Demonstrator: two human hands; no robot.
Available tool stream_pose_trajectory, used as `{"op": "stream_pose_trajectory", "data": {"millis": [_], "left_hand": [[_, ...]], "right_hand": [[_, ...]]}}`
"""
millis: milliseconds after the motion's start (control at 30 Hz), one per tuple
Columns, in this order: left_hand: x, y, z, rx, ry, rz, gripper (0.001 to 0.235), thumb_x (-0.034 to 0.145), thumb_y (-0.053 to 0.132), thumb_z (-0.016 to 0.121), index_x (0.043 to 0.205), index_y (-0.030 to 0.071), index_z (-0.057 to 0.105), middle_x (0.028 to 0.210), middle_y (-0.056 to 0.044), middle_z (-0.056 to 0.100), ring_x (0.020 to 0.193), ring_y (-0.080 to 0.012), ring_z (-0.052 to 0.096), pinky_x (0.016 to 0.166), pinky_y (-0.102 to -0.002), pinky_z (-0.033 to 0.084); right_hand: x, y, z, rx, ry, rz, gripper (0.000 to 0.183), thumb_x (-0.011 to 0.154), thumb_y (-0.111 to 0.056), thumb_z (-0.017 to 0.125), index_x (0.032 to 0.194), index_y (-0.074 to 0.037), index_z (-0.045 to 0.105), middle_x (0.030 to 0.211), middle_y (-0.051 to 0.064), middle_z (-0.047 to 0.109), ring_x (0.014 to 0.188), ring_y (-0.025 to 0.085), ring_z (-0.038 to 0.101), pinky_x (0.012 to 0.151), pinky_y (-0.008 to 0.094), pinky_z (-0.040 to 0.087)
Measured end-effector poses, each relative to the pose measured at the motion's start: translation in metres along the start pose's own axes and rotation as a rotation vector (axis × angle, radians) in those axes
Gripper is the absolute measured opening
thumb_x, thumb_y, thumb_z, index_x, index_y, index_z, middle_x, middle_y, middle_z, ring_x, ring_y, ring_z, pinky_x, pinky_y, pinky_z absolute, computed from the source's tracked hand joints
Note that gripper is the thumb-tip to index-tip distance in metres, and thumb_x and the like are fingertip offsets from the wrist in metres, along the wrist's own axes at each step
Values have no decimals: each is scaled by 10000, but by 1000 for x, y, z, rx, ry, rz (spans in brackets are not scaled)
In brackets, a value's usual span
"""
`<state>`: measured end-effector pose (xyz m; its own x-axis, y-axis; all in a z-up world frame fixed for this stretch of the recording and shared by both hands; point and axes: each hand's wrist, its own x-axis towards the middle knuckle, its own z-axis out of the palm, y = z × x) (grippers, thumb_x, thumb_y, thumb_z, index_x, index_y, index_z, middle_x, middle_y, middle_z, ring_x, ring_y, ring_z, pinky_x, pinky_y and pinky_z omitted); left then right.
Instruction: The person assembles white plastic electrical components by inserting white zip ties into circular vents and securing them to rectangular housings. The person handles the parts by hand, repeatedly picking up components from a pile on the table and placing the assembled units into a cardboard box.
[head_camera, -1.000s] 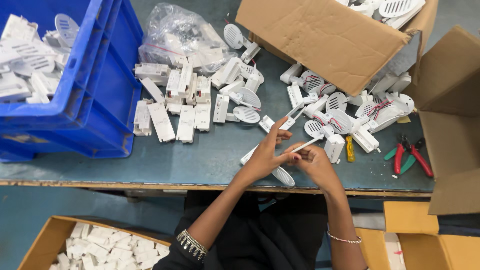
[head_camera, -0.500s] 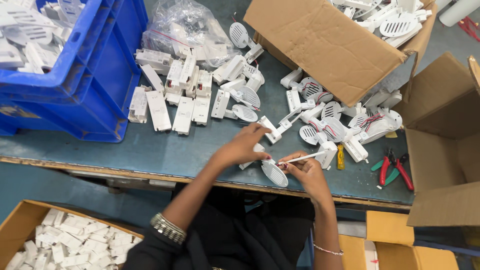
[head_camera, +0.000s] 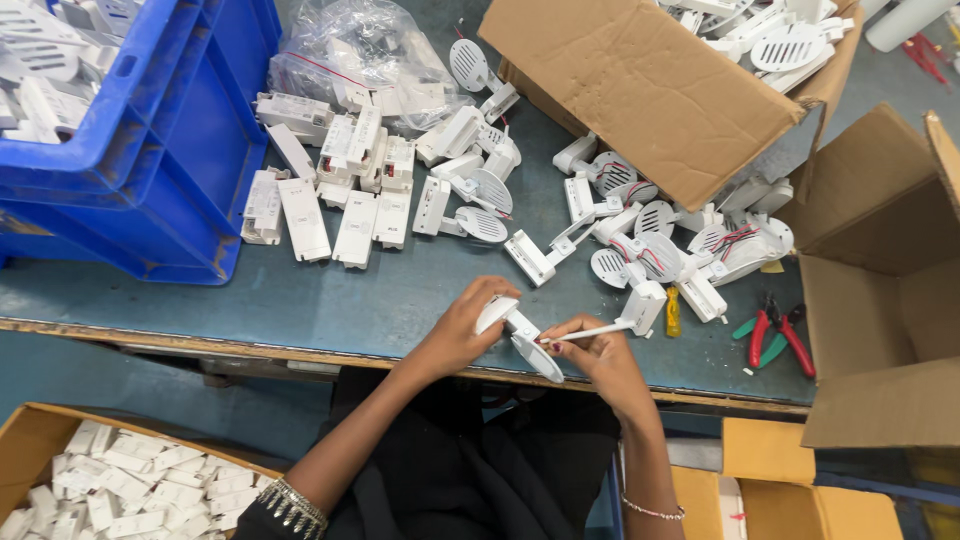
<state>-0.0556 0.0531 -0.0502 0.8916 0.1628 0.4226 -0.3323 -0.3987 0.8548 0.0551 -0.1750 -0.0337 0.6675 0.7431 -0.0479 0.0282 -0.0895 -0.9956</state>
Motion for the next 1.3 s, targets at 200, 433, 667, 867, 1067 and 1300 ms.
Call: {"op": "stream_pose_trajectory", "data": {"millis": [200, 433, 667, 867, 1067, 1300], "left_hand": [[-16, 36, 7, -186, 118, -67, 430, 858, -22, 628, 1283, 36, 603, 1330, -128, 596, 1247, -266, 625, 1047, -359, 490], [-42, 64, 20, -939, 50, -360, 397, 883, -59, 638, 1260, 31, 549, 1439, -166, 599, 1282, -209, 591, 1104, -356, 474], [-55, 77, 29, -1125, 42, -465, 322, 863, -61, 644, 1161, 38, 568, 1458, -185, 572, 1285, -228, 593, 1096, -367, 472], [-58, 81, 42, -1137, -63, -490, 237, 909, 1, 671, 1121, 33, 571, 1444, -201, 595, 1286, -230, 605, 1108, -349, 475], [-53, 81, 27, -1075, -184, -616, 256, 852, -26, 664, 1098, 10, 605, 1379, -168, 635, 1234, -218, 645, 1067, -337, 512], [-56, 87, 24, -1109, -141, -698, 237, 859, -55, 649, 1081, 23, 617, 1310, -172, 658, 1131, -199, 656, 1011, -307, 519]], "right_hand": [[-32, -31, 13, 18, 114, 25, 99, 871, 14, 709, 965, 43, 711, 1019, 109, 746, 927, 159, 704, 855, 307, 565], [-86, -85, 38, -537, 158, -375, 93, 854, 18, 711, 936, -24, 719, 942, 86, 763, 869, 184, 747, 787, 296, 584], [-96, -92, 61, -582, 343, -431, 126, 807, -2, 764, 910, -8, 691, 864, 94, 743, 802, 203, 727, 726, 279, 556], [-102, -85, 51, -517, 359, -260, 150, 811, -86, 789, 870, -7, 676, 819, 75, 750, 743, 189, 731, 695, 271, 544], [-109, -113, 42, -555, 164, -316, 150, 832, -43, 755, 968, -11, 699, 937, 96, 725, 839, 202, 724, 739, 295, 559], [-112, -116, 36, -554, 117, -338, 146, 835, 38, 677, 960, -22, 722, 959, 83, 743, 866, 183, 734, 759, 287, 569]]}}
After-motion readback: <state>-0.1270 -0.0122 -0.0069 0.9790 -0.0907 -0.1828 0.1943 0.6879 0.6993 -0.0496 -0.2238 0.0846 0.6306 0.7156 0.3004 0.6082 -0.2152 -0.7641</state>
